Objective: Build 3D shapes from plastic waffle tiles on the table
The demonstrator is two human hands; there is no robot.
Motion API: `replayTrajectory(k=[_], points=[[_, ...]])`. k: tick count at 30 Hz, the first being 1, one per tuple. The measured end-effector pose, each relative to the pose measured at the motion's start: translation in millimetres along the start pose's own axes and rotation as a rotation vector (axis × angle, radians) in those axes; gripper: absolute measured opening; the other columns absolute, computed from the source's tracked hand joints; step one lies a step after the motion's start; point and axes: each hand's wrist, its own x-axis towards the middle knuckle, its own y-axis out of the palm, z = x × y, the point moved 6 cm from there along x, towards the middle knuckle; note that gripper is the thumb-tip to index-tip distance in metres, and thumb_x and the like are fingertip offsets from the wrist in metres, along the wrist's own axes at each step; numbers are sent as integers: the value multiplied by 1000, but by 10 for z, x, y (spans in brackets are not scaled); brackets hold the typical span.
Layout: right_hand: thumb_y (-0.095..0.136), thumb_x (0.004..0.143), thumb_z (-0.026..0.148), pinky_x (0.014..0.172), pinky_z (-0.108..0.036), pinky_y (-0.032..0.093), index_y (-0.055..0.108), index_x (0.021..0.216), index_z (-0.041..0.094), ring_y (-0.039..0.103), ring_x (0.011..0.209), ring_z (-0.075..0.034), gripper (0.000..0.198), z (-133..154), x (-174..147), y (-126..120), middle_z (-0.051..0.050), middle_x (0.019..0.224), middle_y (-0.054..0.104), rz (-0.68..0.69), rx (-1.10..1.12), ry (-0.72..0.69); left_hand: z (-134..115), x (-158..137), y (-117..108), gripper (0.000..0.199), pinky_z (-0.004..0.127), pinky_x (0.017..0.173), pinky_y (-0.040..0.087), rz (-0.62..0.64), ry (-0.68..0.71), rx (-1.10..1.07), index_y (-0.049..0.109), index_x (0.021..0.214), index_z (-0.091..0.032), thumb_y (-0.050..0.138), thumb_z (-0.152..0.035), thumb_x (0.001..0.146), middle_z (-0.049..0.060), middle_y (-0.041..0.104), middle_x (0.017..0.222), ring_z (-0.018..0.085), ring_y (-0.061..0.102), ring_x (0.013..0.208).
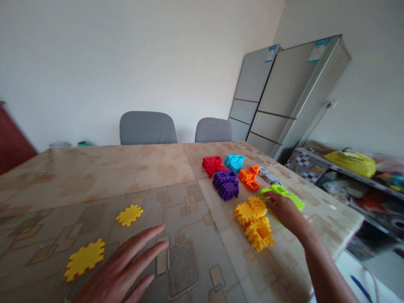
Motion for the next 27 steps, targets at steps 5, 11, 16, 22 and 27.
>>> replayTrajectory(k=[5, 11, 16, 22, 27], points=[[45, 92, 33, 85, -34, 49, 72, 108, 20, 68, 99, -26, 34, 200, 105, 8, -11, 106, 75, 19, -24, -107, 36, -1, 1, 52, 28, 104, 48, -15, 7, 31, 38, 150, -41, 47, -41, 99, -8, 38, 158, 19, 56, 132], [48, 94, 33, 83, -33, 49, 74, 98, 17, 70, 94, -25, 30, 394, 235, 166, -13, 102, 75, 83, -33, -169, -1, 24, -26, 49, 28, 103, 49, -35, 24, 38, 40, 149, -42, 46, -41, 99, -7, 40, 158, 19, 57, 130], [42, 97, 26, 73, -30, 48, 71, 78, 20, 68, 79, -21, 35, 496, 188, 200, -9, 84, 74, 122, -11, -232, 28, 18, -35, 49, 23, 105, 47, -58, -1, -20, 42, 147, -43, 49, -43, 98, -8, 44, 155, 18, 59, 128], [38, 97, 32, 77, -32, 51, 72, 84, 22, 70, 83, -22, 38, 498, 116, 127, -8, 90, 76, 116, 88, -275, 36, 30, -14, 51, 24, 104, 48, -39, -16, -27, 43, 146, -45, 51, -40, 96, -10, 45, 154, 19, 60, 127], [33, 98, 36, 84, -37, 53, 72, 98, 21, 70, 92, -26, 42, 373, 130, 45, -12, 102, 76, 42, 166, -247, 88, 36, -26, 48, 30, 102, 52, -38, 12, 2, 43, 146, -43, 46, -40, 99, -8, 43, 156, 20, 58, 129]])
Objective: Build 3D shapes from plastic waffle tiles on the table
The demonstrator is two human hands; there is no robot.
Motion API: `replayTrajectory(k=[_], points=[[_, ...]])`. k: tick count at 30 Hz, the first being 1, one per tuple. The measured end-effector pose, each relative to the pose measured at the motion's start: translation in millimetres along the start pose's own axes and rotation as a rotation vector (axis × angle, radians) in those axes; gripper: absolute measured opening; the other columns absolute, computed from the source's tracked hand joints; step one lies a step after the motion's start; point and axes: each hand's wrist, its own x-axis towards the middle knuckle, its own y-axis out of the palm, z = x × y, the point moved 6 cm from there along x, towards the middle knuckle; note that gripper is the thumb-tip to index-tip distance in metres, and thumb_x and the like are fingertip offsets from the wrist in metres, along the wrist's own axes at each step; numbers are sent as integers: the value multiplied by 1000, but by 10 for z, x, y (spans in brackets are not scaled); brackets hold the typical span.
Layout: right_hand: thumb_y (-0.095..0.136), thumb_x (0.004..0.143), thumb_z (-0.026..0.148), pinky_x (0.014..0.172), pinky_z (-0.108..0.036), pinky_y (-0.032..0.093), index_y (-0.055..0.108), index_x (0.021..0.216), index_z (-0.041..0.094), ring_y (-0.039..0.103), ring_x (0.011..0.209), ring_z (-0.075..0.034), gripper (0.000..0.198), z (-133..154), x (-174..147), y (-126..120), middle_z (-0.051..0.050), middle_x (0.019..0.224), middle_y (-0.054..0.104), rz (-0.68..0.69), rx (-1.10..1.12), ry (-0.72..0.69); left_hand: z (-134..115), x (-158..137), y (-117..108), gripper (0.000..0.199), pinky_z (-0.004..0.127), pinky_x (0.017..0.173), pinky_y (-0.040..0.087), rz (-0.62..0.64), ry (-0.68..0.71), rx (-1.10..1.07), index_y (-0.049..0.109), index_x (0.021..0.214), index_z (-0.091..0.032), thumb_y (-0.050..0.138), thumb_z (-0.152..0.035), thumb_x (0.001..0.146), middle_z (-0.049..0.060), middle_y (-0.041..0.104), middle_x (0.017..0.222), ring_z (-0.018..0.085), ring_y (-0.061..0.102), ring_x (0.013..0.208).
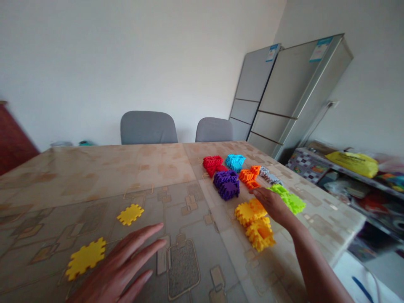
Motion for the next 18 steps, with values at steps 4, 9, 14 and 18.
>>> replayTrajectory(k=[4, 9, 14, 18], points=[[34, 98, 40, 81, -38, 54, 71, 93, 20, 70, 87, -26, 42, -33, -15, -15, -12, 97, 76, -9, 27, -8, 139, 11, -77, 48, 38, 104, 52, -1, -46, 21, 41, 148, -42, 44, -38, 100, -6, 42, 156, 23, 54, 133], [37, 97, 39, 80, -35, 54, 70, 86, 21, 71, 85, -24, 40, 32, -4, 78, -10, 91, 76, 39, 53, -54, 178, 68, -199, 48, 40, 99, 56, -58, -32, 37, 41, 147, -42, 44, -39, 100, -5, 49, 151, 23, 61, 126], [40, 95, 34, 94, -43, 52, 71, 105, 20, 68, 104, -27, 36, 12, -75, -54, -13, 112, 74, 9, 38, -57, 166, 74, -220, 47, 38, 98, 58, -65, -23, 22, 45, 145, -42, 47, -39, 98, -5, 52, 149, 24, 62, 124], [56, 86, 28, 109, -49, 42, 65, 127, 21, 57, 126, -30, 42, -42, -189, -246, -13, 136, 63, 100, -49, -99, 194, 79, -202, 48, 36, 99, 56, -38, -41, 7, 45, 145, -43, 50, -38, 97, -6, 51, 150, 23, 61, 125]])
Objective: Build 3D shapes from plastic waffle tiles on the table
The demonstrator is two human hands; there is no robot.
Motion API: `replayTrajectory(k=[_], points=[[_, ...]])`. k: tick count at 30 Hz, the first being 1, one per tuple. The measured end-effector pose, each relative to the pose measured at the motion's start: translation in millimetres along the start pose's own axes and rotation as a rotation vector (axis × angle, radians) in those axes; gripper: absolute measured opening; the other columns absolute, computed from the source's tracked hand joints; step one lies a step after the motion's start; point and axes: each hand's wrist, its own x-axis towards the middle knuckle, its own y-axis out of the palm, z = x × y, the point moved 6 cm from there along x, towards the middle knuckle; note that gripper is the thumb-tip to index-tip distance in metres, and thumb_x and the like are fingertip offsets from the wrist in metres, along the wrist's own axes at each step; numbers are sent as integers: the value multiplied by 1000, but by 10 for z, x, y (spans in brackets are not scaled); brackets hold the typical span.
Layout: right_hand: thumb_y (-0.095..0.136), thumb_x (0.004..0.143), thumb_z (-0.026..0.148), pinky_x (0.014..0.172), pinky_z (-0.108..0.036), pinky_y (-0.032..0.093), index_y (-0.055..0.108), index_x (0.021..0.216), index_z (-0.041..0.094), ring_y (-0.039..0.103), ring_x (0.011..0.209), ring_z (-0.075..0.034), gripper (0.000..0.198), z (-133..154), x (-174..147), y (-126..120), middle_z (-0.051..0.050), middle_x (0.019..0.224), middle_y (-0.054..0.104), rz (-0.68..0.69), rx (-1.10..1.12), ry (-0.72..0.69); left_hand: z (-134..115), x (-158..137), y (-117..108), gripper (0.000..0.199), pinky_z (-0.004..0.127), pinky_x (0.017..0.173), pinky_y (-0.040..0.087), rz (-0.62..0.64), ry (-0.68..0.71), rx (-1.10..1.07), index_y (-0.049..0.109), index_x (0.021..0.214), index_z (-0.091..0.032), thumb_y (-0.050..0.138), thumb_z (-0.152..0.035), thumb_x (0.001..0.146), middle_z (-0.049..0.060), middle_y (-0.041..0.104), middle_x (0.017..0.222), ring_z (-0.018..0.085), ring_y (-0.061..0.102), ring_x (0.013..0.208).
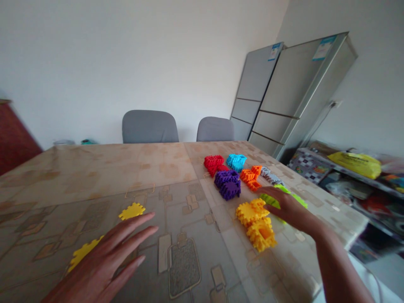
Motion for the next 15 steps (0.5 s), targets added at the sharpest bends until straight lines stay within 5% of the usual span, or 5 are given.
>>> replayTrajectory(k=[6, 15], points=[[66, 70, 11, 116, -53, 31, 53, 142, 24, 44, 139, -32, 75, -36, 39, 110, -12, 150, 50, 240, -130, 7, 5, -8, 25, 45, 35, 101, 55, -4, 7, -37, 47, 143, -44, 49, -38, 98, -7, 51, 150, 23, 61, 126], [67, 67, 4, 113, -53, 34, 62, 130, 24, 51, 133, -32, 67, -41, 166, 336, -12, 140, 60, 356, -169, -21, 323, 8, -119, 44, 40, 106, 50, -9, -84, -36, 50, 140, -42, 50, -45, 96, -6, 51, 149, 25, 58, 128]])
